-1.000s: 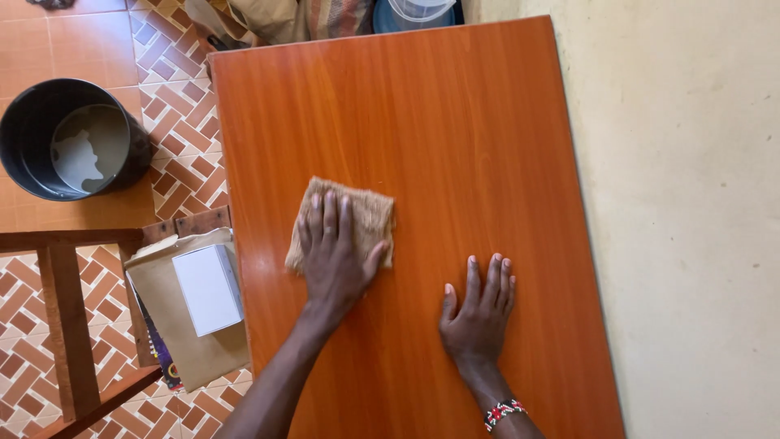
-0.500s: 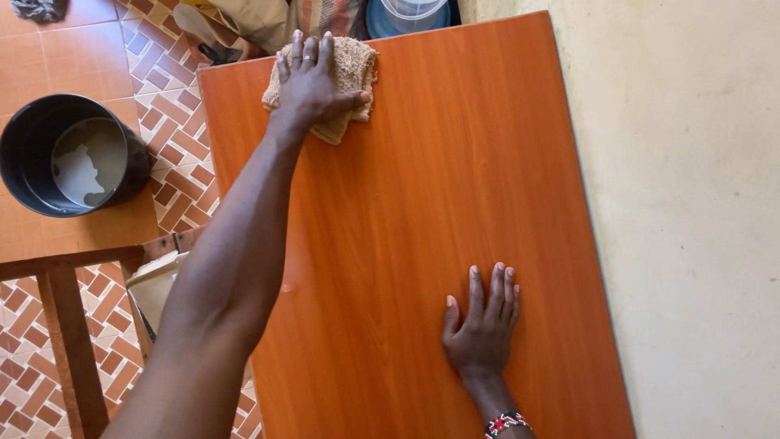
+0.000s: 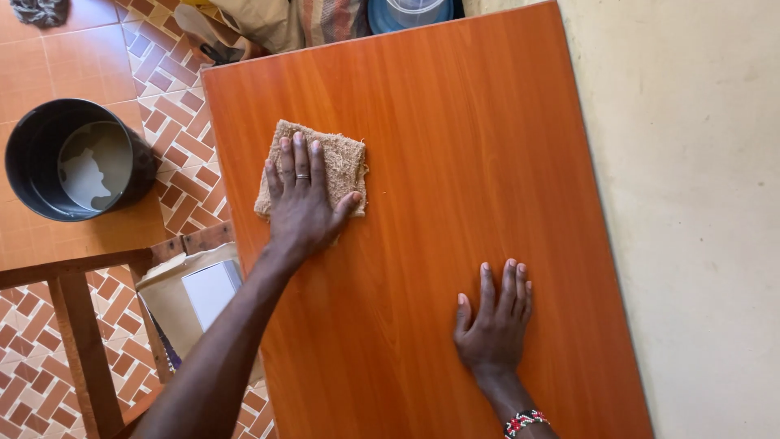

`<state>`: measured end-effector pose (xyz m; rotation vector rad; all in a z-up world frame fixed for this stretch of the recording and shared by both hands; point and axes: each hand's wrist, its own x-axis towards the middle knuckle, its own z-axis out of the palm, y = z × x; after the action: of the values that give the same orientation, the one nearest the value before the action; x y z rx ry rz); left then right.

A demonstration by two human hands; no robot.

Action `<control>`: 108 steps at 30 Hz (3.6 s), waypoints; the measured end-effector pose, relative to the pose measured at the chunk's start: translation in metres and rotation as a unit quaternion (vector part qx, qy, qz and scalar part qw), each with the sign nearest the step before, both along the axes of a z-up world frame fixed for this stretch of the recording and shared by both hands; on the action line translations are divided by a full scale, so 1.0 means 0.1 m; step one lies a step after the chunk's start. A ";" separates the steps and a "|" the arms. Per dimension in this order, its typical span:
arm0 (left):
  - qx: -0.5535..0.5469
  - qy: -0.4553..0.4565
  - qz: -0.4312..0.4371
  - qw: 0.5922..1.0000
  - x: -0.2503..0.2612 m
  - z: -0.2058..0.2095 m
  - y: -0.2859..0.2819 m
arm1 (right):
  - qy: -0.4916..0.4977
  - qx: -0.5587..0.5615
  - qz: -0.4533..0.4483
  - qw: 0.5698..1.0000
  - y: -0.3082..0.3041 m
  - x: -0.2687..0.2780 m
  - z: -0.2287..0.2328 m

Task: Wiping a brown wooden table surface with a small cloth.

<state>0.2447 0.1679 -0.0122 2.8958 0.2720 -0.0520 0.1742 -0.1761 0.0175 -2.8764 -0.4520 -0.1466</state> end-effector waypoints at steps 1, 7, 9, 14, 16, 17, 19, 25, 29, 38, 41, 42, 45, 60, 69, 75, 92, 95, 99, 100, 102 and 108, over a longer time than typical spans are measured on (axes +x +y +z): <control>0.000 0.001 -0.002 1.000 0.07 0.03 0.04 | 0.001 0.000 -0.002 1.000 -0.02 -0.01 0.00; -0.033 0.037 0.018 0.999 0.76 0.00 0.43 | -0.007 -0.007 0.008 1.000 -0.01 0.01 -0.04; -0.044 0.038 0.044 0.997 1.05 -0.08 0.53 | -0.009 -0.012 0.009 1.000 -0.03 0.00 -0.05; -0.046 0.096 0.068 0.992 1.63 0.02 0.59 | -0.013 -0.012 0.010 1.000 -0.04 0.02 -0.03; -0.040 0.121 0.072 0.989 1.56 -0.06 0.52 | -0.012 -0.009 0.011 1.000 -0.03 0.00 -0.03; -0.030 0.076 0.045 0.996 1.43 -0.14 0.45 | -0.015 -0.005 0.009 1.000 -0.02 0.00 -0.04; -0.022 0.032 0.019 0.999 1.02 -0.23 0.17 | -0.016 -0.003 0.008 1.000 -0.05 0.00 -0.04; -0.063 -0.103 -0.013 0.993 -0.99 0.33 -1.02 | -0.014 -0.007 0.002 1.000 -0.02 0.01 -0.04; -0.120 -0.026 0.025 0.992 -2.57 0.37 -1.84 | -0.017 -0.006 0.002 1.000 -0.04 -0.02 0.01; -0.062 0.000 0.224 0.973 -1.61 0.02 -1.05 | -0.017 0.006 0.008 1.000 -0.01 0.00 -0.01; -0.096 0.045 0.275 0.956 -0.67 -0.01 -0.56 | -0.016 0.006 0.009 1.000 -0.04 -0.01 0.00; -0.117 0.083 0.304 0.942 -0.33 0.02 -0.37 | -0.016 0.009 0.010 1.000 -0.02 0.00 0.01; -0.114 0.111 0.314 0.936 0.47 0.02 0.12 | -0.015 0.011 0.011 1.000 -0.01 0.02 0.02; -0.002 -0.070 0.017 0.997 0.36 -0.05 -0.45 | -0.016 0.027 0.004 1.000 -0.01 0.02 0.05; -0.111 -0.056 0.048 0.991 -2.75 0.19 -2.21 | -0.017 0.025 0.004 1.000 -0.01 0.03 0.05; -0.011 -0.059 0.143 0.988 -2.25 0.03 -1.04 | -0.010 0.028 0.003 1.000 0.00 0.00 0.05; -0.018 0.043 0.256 0.966 1.64 0.14 -0.47 | 0.003 0.027 0.000 1.000 0.02 0.01 0.11; -0.023 0.015 0.212 0.977 1.64 0.14 -0.66 | -0.001 0.031 0.001 1.000 0.03 0.01 0.11; -0.027 -0.060 0.061 0.996 1.32 0.10 -1.09 | -0.013 0.032 0.008 0.999 0.00 0.02 0.06; -0.027 -0.059 0.062 0.996 1.11 0.11 -1.17 | -0.012 0.032 0.009 0.999 -0.01 0.02 0.07; -0.042 -0.124 0.015 0.991 0.71 0.14 -1.35 | -0.006 0.035 0.006 0.999 -0.01 0.02 0.09; -0.051 -0.087 0.038 0.994 -1.27 0.38 -1.82 | -0.010 0.048 -0.001 0.999 0.02 0.02 0.12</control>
<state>0.1177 -0.0137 0.0257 2.7639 0.3359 0.1923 0.1763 -0.1737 0.0292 -2.7835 -0.4337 -0.1910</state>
